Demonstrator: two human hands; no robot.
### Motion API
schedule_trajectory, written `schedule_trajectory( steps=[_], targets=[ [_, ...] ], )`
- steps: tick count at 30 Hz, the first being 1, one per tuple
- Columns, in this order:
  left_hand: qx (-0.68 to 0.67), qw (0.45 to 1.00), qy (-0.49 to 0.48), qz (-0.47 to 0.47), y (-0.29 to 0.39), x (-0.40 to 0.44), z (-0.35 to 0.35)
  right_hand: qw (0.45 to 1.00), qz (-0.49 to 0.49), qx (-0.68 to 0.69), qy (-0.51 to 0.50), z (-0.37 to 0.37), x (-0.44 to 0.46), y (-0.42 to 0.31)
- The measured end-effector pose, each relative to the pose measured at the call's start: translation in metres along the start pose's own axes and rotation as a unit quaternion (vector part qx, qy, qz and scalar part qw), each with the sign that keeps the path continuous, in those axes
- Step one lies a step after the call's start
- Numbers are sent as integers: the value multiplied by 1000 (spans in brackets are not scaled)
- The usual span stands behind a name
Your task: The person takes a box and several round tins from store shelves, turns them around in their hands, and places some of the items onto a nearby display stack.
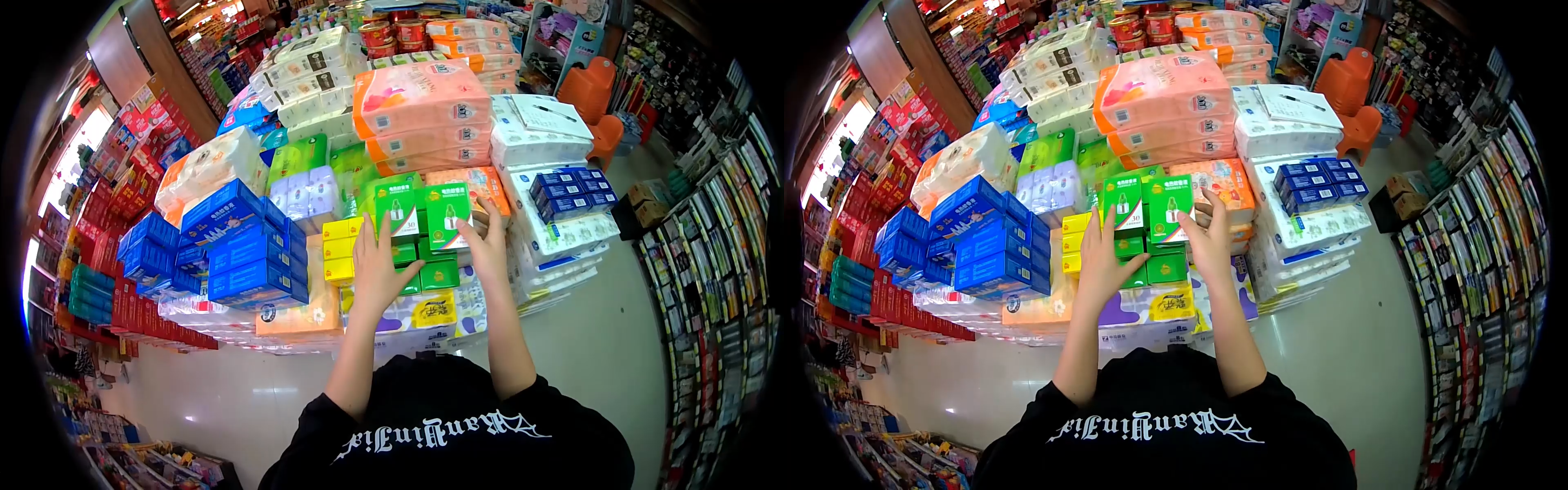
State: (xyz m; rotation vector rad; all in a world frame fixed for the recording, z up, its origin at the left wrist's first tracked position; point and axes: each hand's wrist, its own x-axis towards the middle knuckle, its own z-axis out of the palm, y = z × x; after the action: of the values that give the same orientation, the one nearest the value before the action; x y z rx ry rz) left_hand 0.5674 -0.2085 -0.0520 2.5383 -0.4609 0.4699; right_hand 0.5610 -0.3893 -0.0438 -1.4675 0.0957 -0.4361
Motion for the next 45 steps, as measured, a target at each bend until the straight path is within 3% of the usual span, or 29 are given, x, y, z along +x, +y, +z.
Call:
schedule_trajectory(
  steps=[4, 6, 7, 10, 14, 18, 23, 29, 33, 42, 45],
  targets=[
    [-32, 999, 14, -18, -5, 6, 6, 1000, -9, -18, 17, 14, 12, 22],
    [-130, 991, 0, -43, -10, 8, 13, 966, -93, -241, 26, 18, 16, 35],
    [-129, 991, 3, -43, -11, 9, 13, 982, -42, -187, 0, 17, 15, 33],
    [-175, 981, -20, -83, -15, 8, 15, 987, -81, -134, -28, 15, 9, 29],
    [-225, 969, 29, -96, -24, 8, 24, 990, -43, -86, -107, 7, 2, 12],
    [-243, 966, 9, -90, -29, 10, 26, 974, -95, -148, -142, 7, 7, 19],
    [-245, 965, 22, -89, -28, 16, 17, 958, -104, -235, -124, 12, 8, 18],
    [-226, 970, 44, -84, -33, 14, 15, 956, -112, -241, -127, 13, 10, 17],
    [-252, 963, 4, -97, -33, 11, 23, 951, -130, -252, -123, 13, 12, 27],
    [-309, 945, -39, -103, -30, 14, 19, 966, -95, -197, -137, 14, 10, 23],
    [-217, 970, -22, -106, -38, 12, 32, 972, -72, -170, -145, 13, 12, 29]
  ],
)
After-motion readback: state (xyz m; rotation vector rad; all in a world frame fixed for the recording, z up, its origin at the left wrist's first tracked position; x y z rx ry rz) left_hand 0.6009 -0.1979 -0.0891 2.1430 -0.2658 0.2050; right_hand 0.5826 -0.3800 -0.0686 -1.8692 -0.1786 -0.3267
